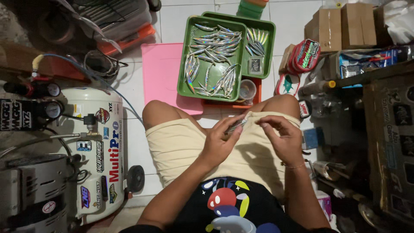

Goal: The person sits on the floor and repeatedly picks up small, silver, fish-shaped fishing lures from a green tray. They hold each lure, turn it over in their hands, and then place it back into the tray.

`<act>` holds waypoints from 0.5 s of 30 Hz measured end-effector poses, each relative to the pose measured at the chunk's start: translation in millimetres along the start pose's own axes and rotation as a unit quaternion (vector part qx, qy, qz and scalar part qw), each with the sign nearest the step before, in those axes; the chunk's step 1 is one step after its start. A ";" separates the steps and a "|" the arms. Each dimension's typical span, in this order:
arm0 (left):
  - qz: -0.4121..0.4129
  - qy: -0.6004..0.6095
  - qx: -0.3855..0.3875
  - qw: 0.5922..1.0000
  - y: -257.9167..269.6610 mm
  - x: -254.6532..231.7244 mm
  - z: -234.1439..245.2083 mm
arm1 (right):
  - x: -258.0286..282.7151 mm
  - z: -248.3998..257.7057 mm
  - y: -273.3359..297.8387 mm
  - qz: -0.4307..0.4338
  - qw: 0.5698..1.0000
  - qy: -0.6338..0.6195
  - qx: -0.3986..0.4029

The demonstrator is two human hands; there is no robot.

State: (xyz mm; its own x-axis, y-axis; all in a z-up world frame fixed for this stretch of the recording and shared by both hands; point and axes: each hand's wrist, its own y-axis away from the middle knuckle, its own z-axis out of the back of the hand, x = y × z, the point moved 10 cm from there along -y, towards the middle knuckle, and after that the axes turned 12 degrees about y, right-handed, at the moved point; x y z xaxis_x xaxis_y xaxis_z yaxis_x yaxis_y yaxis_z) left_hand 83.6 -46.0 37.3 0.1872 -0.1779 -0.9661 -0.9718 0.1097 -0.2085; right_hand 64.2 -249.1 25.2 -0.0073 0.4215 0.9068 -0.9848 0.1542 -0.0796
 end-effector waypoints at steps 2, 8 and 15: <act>-0.009 0.004 -0.002 1.000 1.2 -3.0 -1.1 | 7.3 -10.3 0.9 -0.014 0.999 -0.050 -0.018; -0.043 -0.001 0.004 0.999 -3.0 -21.3 1.3 | -1.3 -32.0 3.6 -0.035 0.990 -0.124 -0.061; -0.027 -0.016 -0.015 0.999 -1.4 -17.0 8.8 | -14.7 -43.8 6.8 -0.077 0.979 -0.177 -0.064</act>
State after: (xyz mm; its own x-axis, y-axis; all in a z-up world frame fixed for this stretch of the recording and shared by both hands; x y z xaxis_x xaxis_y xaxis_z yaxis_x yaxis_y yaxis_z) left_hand 83.0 -34.5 52.7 0.2442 -0.1516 -0.9578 -0.9638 0.0713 -0.2570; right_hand 65.3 -215.2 -6.8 0.0576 0.0512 0.9970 -0.9491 0.3126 0.0388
